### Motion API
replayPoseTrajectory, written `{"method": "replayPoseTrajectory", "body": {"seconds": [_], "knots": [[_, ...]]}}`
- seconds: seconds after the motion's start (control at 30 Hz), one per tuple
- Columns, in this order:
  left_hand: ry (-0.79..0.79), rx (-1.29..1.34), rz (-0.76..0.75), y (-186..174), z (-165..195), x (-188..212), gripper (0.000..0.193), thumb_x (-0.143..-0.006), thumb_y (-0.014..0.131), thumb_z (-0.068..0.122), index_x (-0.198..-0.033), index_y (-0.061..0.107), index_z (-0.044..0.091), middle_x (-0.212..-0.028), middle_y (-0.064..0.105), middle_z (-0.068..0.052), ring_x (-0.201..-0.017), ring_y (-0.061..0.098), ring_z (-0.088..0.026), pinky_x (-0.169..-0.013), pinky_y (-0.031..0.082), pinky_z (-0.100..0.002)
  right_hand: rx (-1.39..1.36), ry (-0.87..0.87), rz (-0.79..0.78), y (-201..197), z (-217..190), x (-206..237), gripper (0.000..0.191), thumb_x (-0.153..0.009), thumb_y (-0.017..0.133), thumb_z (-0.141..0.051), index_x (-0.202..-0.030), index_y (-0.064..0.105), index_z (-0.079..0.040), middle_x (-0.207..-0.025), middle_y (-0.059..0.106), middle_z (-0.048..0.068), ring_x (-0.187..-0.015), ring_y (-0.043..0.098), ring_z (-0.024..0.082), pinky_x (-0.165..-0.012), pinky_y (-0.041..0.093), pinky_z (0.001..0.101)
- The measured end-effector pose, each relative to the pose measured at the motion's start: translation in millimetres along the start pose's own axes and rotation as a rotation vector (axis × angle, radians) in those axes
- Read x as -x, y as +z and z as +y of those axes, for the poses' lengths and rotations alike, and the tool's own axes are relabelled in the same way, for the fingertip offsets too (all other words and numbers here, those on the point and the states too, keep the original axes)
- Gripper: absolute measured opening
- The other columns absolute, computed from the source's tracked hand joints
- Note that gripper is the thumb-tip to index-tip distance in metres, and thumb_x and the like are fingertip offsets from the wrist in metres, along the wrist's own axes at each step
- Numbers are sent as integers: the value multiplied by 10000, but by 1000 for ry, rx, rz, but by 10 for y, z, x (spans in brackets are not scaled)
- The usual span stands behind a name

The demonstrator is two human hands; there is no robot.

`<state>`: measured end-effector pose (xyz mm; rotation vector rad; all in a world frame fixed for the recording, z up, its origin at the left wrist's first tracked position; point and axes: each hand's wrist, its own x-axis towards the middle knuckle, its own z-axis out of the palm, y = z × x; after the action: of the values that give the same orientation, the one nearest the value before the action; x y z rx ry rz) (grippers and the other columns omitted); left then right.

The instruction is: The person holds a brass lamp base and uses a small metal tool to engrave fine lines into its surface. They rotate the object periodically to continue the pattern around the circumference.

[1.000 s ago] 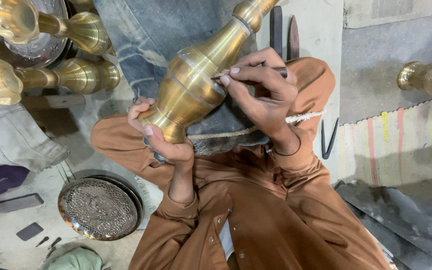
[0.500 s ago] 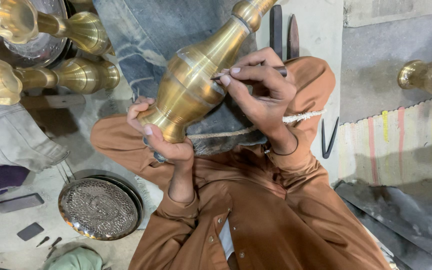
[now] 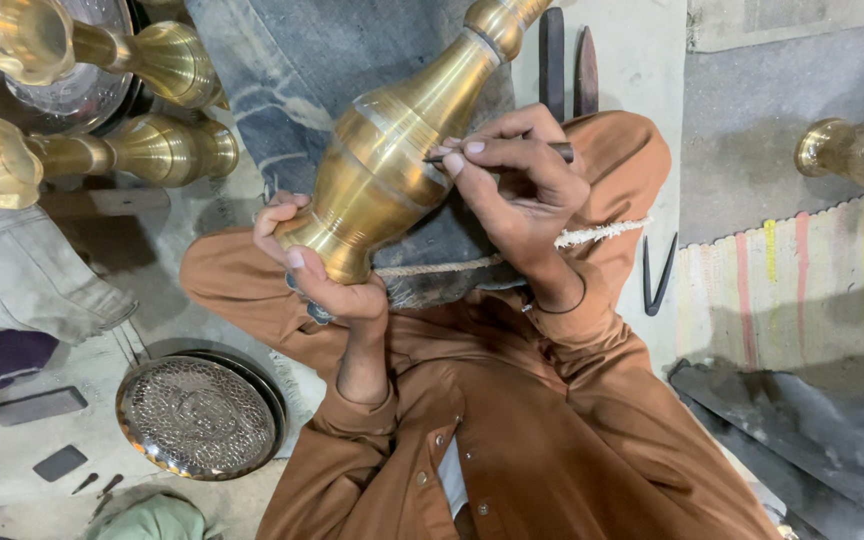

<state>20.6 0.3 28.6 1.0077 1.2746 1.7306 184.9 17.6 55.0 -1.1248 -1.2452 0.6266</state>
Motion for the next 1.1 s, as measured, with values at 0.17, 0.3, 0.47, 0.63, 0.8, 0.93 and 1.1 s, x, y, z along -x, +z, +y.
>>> {"method": "replayPoseTrajectory", "body": {"seconds": [0.17,0.3,0.47,0.63,0.8,0.93,1.1], "knots": [[11,-5,2,0,-14,4,428,-1032,384,356,-1263,414,-3,-1247,409,-174,-1155,413,-257,-1118,318,-421,-59,-20,35,45,-10,57,149,-938,754,133,-1001,657,39,-1052,654,147,-920,751,225,-839,653,292],[19,16,1,6,-14,-5,428,-1027,392,360,-1259,413,0,-1232,419,-173,-1144,414,-255,-1107,326,-424,-87,-30,59,100,-12,109,140,-955,732,136,-1000,646,35,-1054,645,138,-915,761,227,-887,664,323],[-6,19,-8,1,-3,-5,436,-1021,396,359,-1265,409,-2,-1242,417,-176,-1150,412,-254,-1119,322,-422,-77,-13,78,92,18,112,138,-937,732,143,-999,654,49,-1057,636,145,-927,749,236,-840,661,302],[21,-21,-1,8,-8,-6,442,-1032,382,369,-1263,421,-6,-1221,414,-172,-1160,419,-256,-1123,323,-418,-117,-13,106,143,9,167,147,-959,713,154,-1013,636,41,-1075,631,130,-920,756,218,-880,656,305],[5,24,-7,4,-11,-3,444,-1024,393,359,-1276,407,-6,-1257,416,-175,-1158,415,-253,-1126,316,-417,-112,13,125,155,10,196,155,-953,719,158,-1019,640,41,-1076,632,135,-933,757,222,-886,645,299],[13,15,-6,0,-23,-9,433,-1028,393,358,-1269,408,-1,-1252,423,-179,-1149,417,-252,-1119,318,-415,-56,31,131,130,23,194,177,-939,741,156,-1011,638,31,-1058,635,129,-900,745,209,-853,650,286],[31,-11,-4,5,-33,-7,429,-1027,391,358,-1258,415,-3,-1248,425,-182,-1141,421,-255,-1111,324,-416,-110,-14,189,221,6,289,177,-946,730,147,-1025,634,21,-1072,616,124,-902,721,217,-905,652,336]]}}
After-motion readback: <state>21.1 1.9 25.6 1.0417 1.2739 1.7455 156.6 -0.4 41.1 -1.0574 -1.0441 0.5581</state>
